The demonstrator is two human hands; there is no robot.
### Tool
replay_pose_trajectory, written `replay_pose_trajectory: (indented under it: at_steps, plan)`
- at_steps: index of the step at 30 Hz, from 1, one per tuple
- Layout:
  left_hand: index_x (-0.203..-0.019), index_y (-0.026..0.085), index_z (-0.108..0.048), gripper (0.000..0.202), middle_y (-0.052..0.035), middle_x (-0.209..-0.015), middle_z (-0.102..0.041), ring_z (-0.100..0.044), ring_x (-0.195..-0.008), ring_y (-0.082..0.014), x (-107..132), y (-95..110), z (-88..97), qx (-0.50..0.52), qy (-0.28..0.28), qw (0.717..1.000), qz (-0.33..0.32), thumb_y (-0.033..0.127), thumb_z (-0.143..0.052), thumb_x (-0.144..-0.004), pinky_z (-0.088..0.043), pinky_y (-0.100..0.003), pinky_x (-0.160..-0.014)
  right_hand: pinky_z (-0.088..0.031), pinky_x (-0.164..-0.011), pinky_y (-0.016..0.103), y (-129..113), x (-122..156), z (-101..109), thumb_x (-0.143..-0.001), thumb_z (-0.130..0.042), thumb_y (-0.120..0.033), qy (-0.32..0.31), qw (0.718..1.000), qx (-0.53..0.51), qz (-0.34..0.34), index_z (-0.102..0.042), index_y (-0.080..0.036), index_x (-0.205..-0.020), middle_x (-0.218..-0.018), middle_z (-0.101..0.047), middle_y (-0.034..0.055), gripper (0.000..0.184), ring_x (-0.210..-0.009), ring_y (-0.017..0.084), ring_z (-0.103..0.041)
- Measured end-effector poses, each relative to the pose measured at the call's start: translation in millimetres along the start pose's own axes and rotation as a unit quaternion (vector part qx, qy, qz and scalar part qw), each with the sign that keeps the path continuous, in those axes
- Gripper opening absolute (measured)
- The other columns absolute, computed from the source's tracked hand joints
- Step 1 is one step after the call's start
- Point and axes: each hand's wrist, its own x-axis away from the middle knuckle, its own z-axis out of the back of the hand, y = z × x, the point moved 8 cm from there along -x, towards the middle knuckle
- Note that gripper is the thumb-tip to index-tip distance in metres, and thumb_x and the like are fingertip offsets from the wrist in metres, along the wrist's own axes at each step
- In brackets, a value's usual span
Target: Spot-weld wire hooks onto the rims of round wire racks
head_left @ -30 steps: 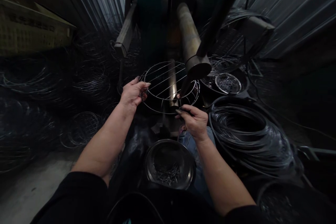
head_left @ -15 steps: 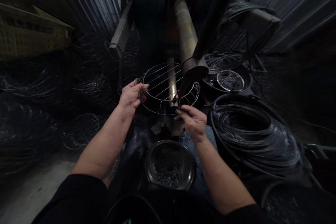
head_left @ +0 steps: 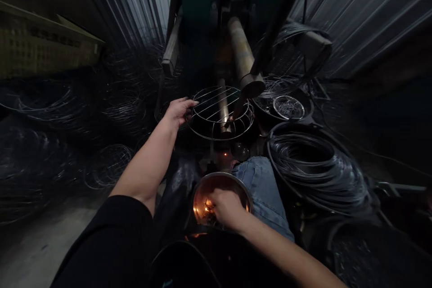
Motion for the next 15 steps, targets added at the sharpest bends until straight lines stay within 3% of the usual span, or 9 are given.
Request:
replay_pose_trajectory:
  at_steps: [2,4,7,9,11,12,13,15]
  plan:
    - [-0.114,0.013,-0.057,0.065,0.0011,-0.061,-0.058,-0.053,-0.05,-0.0108,2,-4,0.1,0.013,0.004,1.0,0.017,0.006,-0.074,-0.052,-0.039,-0.02,-0.045,-0.052,-0.069,0.031,-2,3,-28,-0.063,-0.061,-0.004,-0.076,0.996,0.042,-0.022,-0.074,-0.01,-0.082,-0.087,-0.072,0.0159,0.024,-0.079,0.028,-0.07]
    - [-0.126,0.013,-0.053,0.074,0.0027,-0.057,-0.055,-0.052,-0.046,-0.0108,11,-7,4.5,0.029,0.025,0.999,0.018,0.005,-0.072,-0.055,-0.037,-0.02,-0.043,-0.051,-0.071,0.03,-4,4,-37,-0.065,-0.059,-0.005,-0.102,0.993,0.053,-0.02,-0.074,-0.012,-0.083,-0.093,-0.072,0.0152,0.024,-0.083,0.028,-0.069]
    - [-0.139,0.019,-0.044,0.087,0.0037,-0.058,-0.055,-0.051,-0.044,-0.0101,29,-9,13.6,0.05,0.057,0.997,0.015,0.005,-0.071,-0.057,-0.036,-0.019,-0.042,-0.05,-0.075,0.029,1,6,-31,-0.069,-0.056,-0.007,-0.122,0.991,0.056,-0.016,-0.075,-0.017,-0.087,-0.099,-0.072,0.0113,0.029,-0.09,0.025,-0.068]
    - [-0.141,0.02,-0.043,0.089,0.0033,-0.059,-0.057,-0.051,-0.044,-0.0094,39,-10,16.8,0.059,0.062,0.996,0.02,0.005,-0.071,-0.058,-0.035,-0.018,-0.042,-0.049,-0.079,0.028,7,8,-17,-0.068,-0.056,-0.006,-0.111,0.994,-0.002,-0.012,-0.076,-0.019,-0.085,-0.093,-0.073,0.0086,0.03,-0.091,0.023,-0.068]
    - [-0.139,0.02,-0.046,0.087,0.0036,-0.059,-0.056,-0.051,-0.044,-0.0085,45,-11,18.3,0.069,0.059,0.996,0.027,0.004,-0.07,-0.058,-0.036,-0.018,-0.043,-0.051,-0.076,0.028,17,8,12,-0.067,-0.057,-0.007,-0.046,0.989,-0.137,-0.014,-0.075,-0.019,-0.082,-0.084,-0.074,0.0059,0.026,-0.083,0.021,-0.069]
    - [-0.139,0.019,-0.046,0.086,0.004,-0.058,-0.055,-0.051,-0.045,-0.0083,47,-11,18.8,0.075,0.058,0.995,0.024,0.004,-0.07,-0.058,-0.036,-0.018,-0.043,-0.052,-0.069,0.027,24,8,32,-0.069,-0.058,-0.01,0.008,0.974,-0.225,-0.021,-0.074,-0.019,-0.081,-0.079,-0.074,0.0049,0.022,-0.074,0.02,-0.07]
    - [-0.139,0.019,-0.046,0.086,0.0044,-0.058,-0.055,-0.051,-0.045,-0.0081,49,-10,19.2,0.081,0.059,0.995,0.015,0.004,-0.07,-0.058,-0.036,-0.018,-0.043,-0.052,-0.06,0.027,32,9,54,-0.071,-0.059,-0.014,0.075,0.947,-0.31,-0.029,-0.073,-0.018,-0.081,-0.074,-0.073,0.0042,0.017,-0.065,0.019,-0.069]
    - [-0.141,0.019,-0.044,0.087,0.0045,-0.058,-0.055,-0.051,-0.046,-0.0081,53,-6,18.8,0.088,0.06,0.994,-0.011,0.005,-0.07,-0.059,-0.037,-0.018,-0.043,-0.049,-0.047,0.025,50,13,99,-0.074,-0.066,-0.025,0.226,0.866,-0.444,-0.032,-0.071,-0.017,-0.083,-0.068,-0.071,0.0031,0.013,-0.055,0.018,-0.067]
